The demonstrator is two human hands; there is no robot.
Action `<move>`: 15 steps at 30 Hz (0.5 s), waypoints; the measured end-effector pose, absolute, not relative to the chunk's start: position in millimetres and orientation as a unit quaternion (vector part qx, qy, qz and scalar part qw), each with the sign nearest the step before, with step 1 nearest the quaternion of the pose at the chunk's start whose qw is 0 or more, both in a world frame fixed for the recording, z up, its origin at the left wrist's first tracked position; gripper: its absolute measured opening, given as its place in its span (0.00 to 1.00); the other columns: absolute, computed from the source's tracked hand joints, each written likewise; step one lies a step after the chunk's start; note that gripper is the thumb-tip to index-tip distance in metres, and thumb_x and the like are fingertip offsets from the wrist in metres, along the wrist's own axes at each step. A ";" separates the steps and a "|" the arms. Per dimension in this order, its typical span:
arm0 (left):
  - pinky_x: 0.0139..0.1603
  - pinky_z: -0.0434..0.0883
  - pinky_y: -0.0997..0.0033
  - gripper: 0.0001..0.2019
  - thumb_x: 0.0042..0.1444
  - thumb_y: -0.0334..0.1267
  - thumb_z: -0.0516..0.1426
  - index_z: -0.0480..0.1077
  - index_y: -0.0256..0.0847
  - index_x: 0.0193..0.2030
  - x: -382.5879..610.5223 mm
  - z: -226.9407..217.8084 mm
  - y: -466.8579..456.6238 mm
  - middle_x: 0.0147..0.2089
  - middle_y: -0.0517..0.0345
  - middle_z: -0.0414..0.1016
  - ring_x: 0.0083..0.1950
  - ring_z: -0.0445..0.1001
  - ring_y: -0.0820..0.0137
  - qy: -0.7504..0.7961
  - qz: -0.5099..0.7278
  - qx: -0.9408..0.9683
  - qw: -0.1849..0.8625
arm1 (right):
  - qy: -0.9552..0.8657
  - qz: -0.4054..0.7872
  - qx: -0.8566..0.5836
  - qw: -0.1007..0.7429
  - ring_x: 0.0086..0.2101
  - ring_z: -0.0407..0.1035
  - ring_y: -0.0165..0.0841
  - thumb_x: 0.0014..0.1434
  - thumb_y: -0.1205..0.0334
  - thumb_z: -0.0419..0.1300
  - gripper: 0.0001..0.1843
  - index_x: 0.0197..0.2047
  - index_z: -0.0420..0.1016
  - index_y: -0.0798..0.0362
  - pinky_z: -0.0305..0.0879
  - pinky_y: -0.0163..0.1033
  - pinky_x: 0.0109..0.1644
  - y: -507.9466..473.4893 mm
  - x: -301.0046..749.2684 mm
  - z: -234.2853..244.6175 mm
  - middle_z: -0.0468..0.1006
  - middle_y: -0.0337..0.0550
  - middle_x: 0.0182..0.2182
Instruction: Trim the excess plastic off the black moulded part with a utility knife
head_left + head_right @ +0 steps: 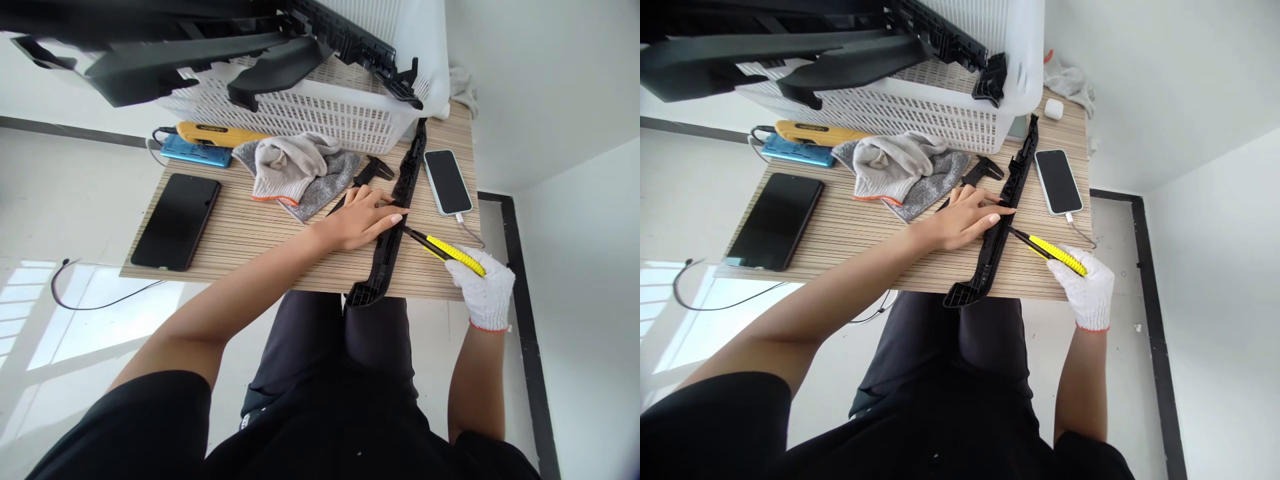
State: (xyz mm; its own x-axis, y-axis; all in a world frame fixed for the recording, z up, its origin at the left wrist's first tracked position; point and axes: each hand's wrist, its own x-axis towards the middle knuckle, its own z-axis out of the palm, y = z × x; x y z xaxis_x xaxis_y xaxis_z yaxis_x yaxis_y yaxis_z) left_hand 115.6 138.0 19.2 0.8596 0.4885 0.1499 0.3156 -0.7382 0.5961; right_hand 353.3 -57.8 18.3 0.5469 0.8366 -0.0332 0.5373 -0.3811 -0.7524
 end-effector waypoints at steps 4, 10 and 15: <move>0.64 0.55 0.43 0.31 0.73 0.56 0.36 0.72 0.50 0.67 115.8 20.5 137.9 0.57 0.45 0.71 0.58 0.63 0.51 0.217 0.150 0.920 0.291 | -0.417 0.187 -0.812 0.362 0.28 0.75 0.38 0.53 0.46 0.70 0.26 0.50 0.84 0.53 0.72 0.41 0.30 -56.6 352.0 17.0 0.81 0.42 0.27; 0.62 0.54 0.43 0.31 0.73 0.56 0.36 0.72 0.48 0.66 116.4 20.6 137.3 0.54 0.45 0.72 0.57 0.63 0.52 0.216 0.152 0.918 0.294 | -0.418 0.189 -0.812 0.361 0.28 0.74 0.37 0.53 0.45 0.69 0.26 0.50 0.84 0.53 0.71 0.41 0.31 -55.8 351.2 19.0 0.80 0.42 0.26; 0.61 0.55 0.43 0.32 0.73 0.56 0.35 0.73 0.48 0.65 115.8 20.8 137.7 0.52 0.46 0.73 0.54 0.63 0.53 0.214 0.156 0.918 0.296 | -0.424 0.190 -0.810 0.359 0.28 0.74 0.37 0.53 0.45 0.69 0.25 0.49 0.85 0.53 0.71 0.41 0.30 -56.0 353.6 19.0 0.80 0.42 0.26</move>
